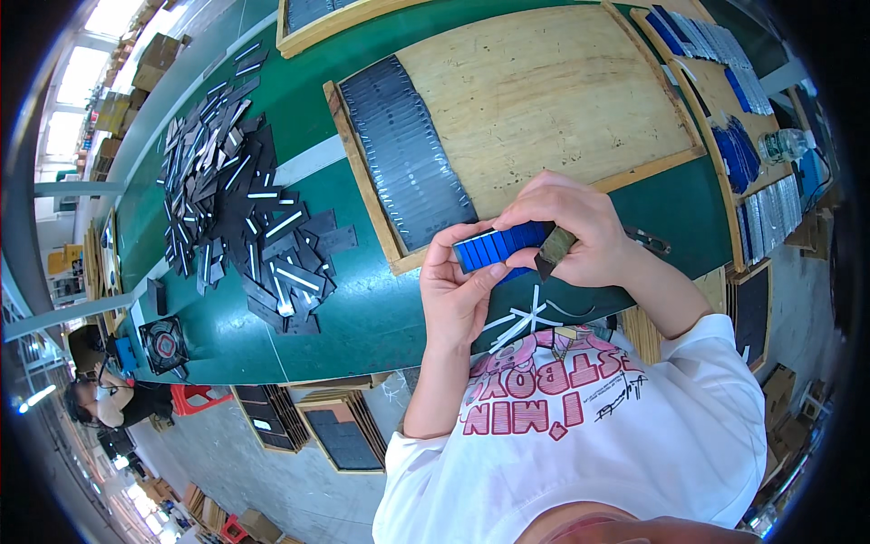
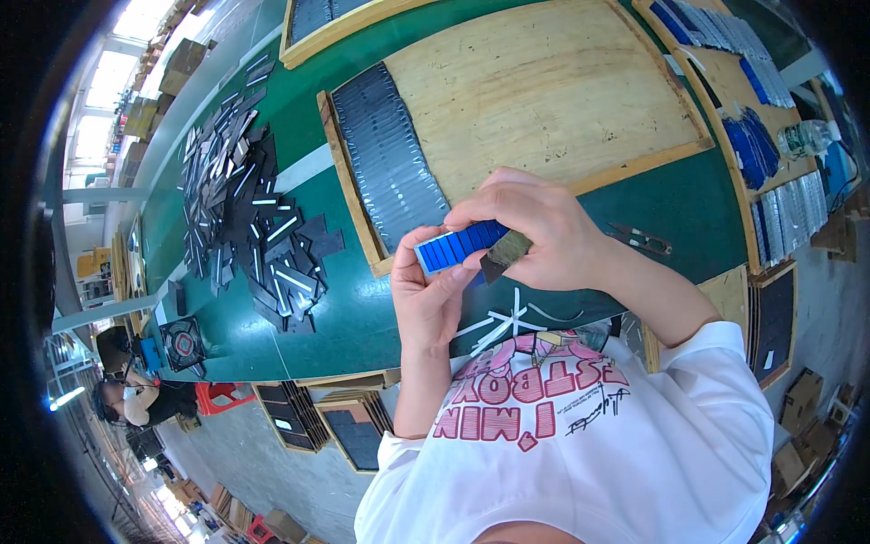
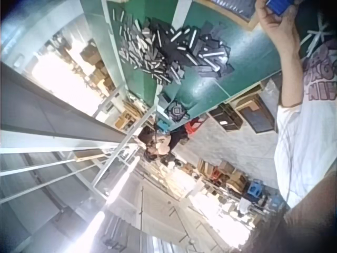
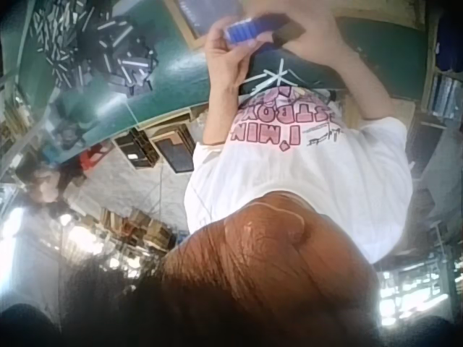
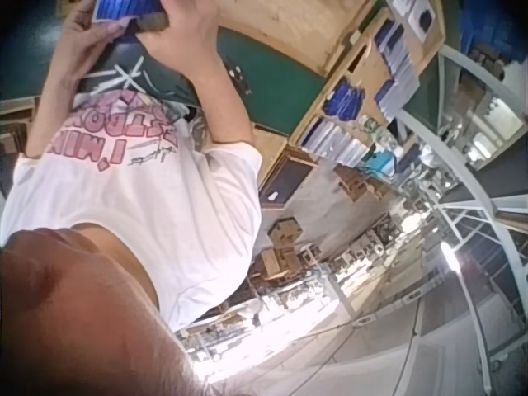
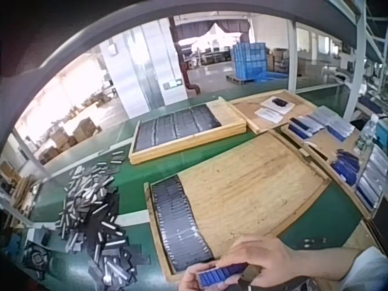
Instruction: Assembling small black strips into a blue holder at a factory workbench.
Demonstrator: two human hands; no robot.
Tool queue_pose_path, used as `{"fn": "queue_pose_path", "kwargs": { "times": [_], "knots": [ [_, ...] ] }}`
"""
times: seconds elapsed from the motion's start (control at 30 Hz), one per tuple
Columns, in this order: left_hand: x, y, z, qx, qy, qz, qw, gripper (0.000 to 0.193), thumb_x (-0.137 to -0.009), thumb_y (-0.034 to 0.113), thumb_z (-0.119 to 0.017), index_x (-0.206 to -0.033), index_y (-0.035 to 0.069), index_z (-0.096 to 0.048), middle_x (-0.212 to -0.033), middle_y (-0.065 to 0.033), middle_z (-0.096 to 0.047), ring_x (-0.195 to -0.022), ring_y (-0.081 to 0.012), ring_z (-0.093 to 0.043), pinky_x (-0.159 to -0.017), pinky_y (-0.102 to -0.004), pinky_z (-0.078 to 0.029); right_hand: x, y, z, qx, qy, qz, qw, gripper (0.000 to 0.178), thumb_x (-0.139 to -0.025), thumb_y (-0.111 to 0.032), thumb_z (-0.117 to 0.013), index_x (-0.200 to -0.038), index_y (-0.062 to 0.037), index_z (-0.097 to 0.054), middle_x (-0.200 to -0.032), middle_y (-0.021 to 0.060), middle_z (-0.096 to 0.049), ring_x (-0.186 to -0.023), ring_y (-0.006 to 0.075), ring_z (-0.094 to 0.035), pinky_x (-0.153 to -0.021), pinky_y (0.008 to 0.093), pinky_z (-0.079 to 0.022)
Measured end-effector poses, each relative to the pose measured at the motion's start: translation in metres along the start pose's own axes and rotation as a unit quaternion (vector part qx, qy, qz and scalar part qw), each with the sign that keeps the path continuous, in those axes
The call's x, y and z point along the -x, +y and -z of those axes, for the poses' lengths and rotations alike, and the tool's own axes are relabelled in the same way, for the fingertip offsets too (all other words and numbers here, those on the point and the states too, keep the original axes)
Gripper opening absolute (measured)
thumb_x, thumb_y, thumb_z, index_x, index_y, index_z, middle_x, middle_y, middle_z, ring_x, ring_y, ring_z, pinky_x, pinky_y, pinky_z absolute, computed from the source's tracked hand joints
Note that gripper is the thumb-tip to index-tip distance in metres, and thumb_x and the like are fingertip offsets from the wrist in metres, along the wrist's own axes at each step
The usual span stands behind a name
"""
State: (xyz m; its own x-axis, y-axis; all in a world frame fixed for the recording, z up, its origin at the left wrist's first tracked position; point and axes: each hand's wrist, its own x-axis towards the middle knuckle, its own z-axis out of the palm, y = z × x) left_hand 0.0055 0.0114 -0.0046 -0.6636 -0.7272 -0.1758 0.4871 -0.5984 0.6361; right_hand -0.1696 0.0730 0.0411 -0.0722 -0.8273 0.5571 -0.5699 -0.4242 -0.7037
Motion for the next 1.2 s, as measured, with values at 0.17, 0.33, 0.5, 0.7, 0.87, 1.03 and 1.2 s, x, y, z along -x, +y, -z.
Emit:
{"fn": "queue_pose_path", "kwargs": {
  "times": [0.17,0.33,0.5,0.7,0.87,1.03,1.2],
  "knots": [
    [0.0,0.001,0.0,0.011,-0.004,0.004,1.0,0.048,-0.076,-0.017,-0.065,-0.118,0.003,-0.053,-0.114,-0.017,-0.06,-0.102,-0.0288,-0.064,-0.09,-0.0435,-0.056,0.0,-0.001,0.002,0.009,0.002,0.004,1.0,0.04,-0.068,-0.008,-0.079,-0.105,-0.0085,-0.062,-0.096,0.0047,-0.067,-0.084,0.0246,-0.063,-0.072,0.0337,-0.053],
    [0.0,0.001,-0.001,0.015,-0.01,-0.005,1.0,0.048,-0.077,-0.017,-0.064,-0.119,0.003,-0.053,-0.116,-0.0175,-0.06,-0.106,-0.0294,-0.062,-0.092,-0.0468,-0.055,0.0,-0.001,0.002,0.032,-0.007,0.002,0.999,0.042,-0.067,-0.007,-0.078,-0.105,-0.0093,-0.062,-0.097,0.0034,-0.067,-0.086,0.0248,-0.063,-0.071,0.0342,-0.053],
    [0.0,0.003,-0.004,0.01,-0.022,0.003,1.0,0.046,-0.078,-0.016,-0.064,-0.118,0.003,-0.052,-0.115,-0.0177,-0.06,-0.105,-0.0295,-0.062,-0.092,-0.0472,-0.055,0.001,-0.002,0.005,0.072,-0.034,0.002,0.997,0.04,-0.067,-0.008,-0.079,-0.104,-0.0083,-0.063,-0.097,0.0046,-0.067,-0.086,0.0251,-0.063,-0.071,0.0342,-0.053],
    [-0.001,0.003,-0.001,0.017,-0.023,-0.016,0.999,0.044,-0.083,-0.015,-0.061,-0.12,0.001,-0.043,-0.123,-0.0251,-0.055,-0.107,-0.0319,-0.062,-0.093,-0.0431,-0.054,-0.001,-0.007,0.013,0.023,-0.013,-0.136,0.99,0.045,-0.068,-0.011,-0.083,-0.107,-0.007,-0.063,-0.106,0.0023,-0.067,-0.092,0.0133,-0.061,-0.067,0.0264,-0.048],
    [-0.001,0.003,-0.011,-0.044,0.034,-0.06,0.997,0.047,-0.082,-0.014,-0.061,-0.12,0.002,-0.038,-0.111,-0.0256,-0.06,-0.099,-0.031,-0.066,-0.086,-0.0424,-0.058,0.014,0.011,0.006,-0.212,0.028,-0.263,0.941,0.048,-0.073,-0.002,-0.077,-0.117,-0.0054,-0.057,-0.108,0.0032,-0.063,-0.085,0.0086,-0.057,-0.077,0.0242,-0.048],
    [-0.001,0.003,-0.01,-0.103,0.065,-0.088,0.989,0.045,-0.083,-0.014,-0.06,-0.118,0.002,-0.038,-0.106,-0.0249,-0.063,-0.097,-0.0296,-0.067,-0.082,-0.0409,-0.06,0.013,0.007,-0.003,-0.26,0.019,-0.305,0.916,0.045,-0.076,0.005,-0.072,-0.117,-0.0038,-0.054,-0.108,0.0071,-0.063,-0.082,0.0063,-0.056,-0.077,0.0217,-0.048],
    [0.0,0.003,-0.011,-0.134,0.085,-0.089,0.983,0.045,-0.082,-0.014,-0.06,-0.117,0.003,-0.038,-0.102,-0.0228,-0.064,-0.094,-0.0272,-0.067,-0.078,-0.0385,-0.061,0.012,0.004,-0.005,-0.253,0.021,-0.322,0.912,0.048,-0.076,0.005,-0.072,-0.118,-0.0042,-0.053,-0.108,0.0066,-0.063,-0.079,0.0056,-0.054,-0.075,0.0202,-0.046]
  ]
}}
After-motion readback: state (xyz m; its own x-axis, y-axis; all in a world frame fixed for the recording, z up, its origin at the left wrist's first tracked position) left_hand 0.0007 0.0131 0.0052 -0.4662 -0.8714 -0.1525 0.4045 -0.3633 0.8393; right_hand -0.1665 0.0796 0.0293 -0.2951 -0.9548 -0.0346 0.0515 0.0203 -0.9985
